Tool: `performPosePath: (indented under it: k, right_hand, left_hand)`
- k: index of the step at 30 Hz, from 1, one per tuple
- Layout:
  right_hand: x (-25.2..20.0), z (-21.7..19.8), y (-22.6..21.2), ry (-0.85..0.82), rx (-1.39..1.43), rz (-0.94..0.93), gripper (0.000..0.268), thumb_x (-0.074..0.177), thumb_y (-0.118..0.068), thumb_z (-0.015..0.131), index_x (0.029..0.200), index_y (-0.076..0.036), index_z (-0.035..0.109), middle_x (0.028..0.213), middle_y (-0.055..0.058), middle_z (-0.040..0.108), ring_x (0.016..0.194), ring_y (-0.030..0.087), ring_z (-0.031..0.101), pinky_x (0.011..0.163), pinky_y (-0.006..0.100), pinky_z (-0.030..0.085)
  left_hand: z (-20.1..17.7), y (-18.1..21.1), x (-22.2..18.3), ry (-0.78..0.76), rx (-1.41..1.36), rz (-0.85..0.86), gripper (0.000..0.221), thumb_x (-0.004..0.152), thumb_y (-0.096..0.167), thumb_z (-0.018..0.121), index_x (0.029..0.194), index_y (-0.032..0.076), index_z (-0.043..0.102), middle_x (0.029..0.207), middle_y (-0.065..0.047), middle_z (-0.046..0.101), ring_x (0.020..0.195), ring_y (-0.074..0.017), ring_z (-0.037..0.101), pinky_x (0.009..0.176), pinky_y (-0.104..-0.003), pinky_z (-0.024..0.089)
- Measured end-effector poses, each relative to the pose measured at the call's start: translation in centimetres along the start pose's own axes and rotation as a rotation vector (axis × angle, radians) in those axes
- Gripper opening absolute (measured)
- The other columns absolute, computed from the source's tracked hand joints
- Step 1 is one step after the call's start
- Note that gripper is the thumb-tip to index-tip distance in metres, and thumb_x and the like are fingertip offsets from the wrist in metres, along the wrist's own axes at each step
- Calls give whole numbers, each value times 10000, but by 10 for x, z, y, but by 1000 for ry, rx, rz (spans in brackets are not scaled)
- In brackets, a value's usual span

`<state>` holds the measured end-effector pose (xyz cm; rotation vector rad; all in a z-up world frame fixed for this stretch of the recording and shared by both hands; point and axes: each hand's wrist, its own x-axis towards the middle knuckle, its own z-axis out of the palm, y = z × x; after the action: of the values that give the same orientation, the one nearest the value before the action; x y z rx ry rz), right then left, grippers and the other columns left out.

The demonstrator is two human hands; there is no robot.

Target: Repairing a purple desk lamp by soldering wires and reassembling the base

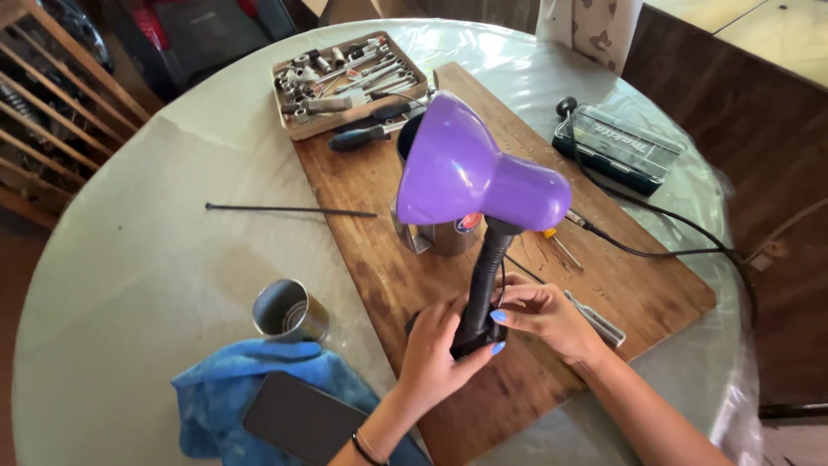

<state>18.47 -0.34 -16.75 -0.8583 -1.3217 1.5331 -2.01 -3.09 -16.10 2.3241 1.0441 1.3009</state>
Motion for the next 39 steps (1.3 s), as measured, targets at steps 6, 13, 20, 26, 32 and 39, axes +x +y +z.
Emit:
performPosePath:
  k: [6,13,20,26,32,39]
  right_hand:
    - [1,-1,-6,-2,-1,18,111,797,-61,754,893,-12,783,1110,129,654,988,184,635,834,312,536]
    - [0,0,1,60,40,50,104,769,6,765,874,9,763,1055,107,671,930,190,656,871,320,553]
    - [0,-2,5,-2,10,-12,145,812,-11,738,955,-15,717,1041,88,662,938,184,659,859,323,548]
    - [0,0,1,22,-16,15,266,805,-59,750,1049,3,663,997,96,707,910,178,686,821,309,561]
    - [-3,4,-6,58,-65,18,137,809,-25,761,891,-41,653,907,44,665,822,127,639,727,261,529]
    - [-7,8,-25,86,-412,-62,108,815,-116,779,795,-73,681,749,-6,654,702,69,581,689,242,501]
  left_hand:
    - [0,-4,2,-41,-45,-114,517,828,401,718,1176,54,559,1016,-111,598,884,-324,627,742,-423,491]
    - [-2,-2,5,-42,-85,-127,476,827,390,708,1137,60,561,1044,-92,585,912,-293,619,760,-408,486]
    - [-5,0,6,-52,-93,-129,478,834,378,701,1172,74,553,1056,-77,560,916,-277,627,739,-410,506]
    - [0,-5,0,-49,-73,-110,505,836,368,705,1226,86,550,1090,-91,560,940,-292,631,789,-429,501]
    - [1,-4,0,-31,-21,-61,487,851,367,693,1213,74,548,1079,-108,554,911,-302,623,751,-428,503]
    - [-3,-2,3,-72,-87,-112,461,822,357,723,1210,138,606,1077,-49,563,920,-255,649,761,-408,515]
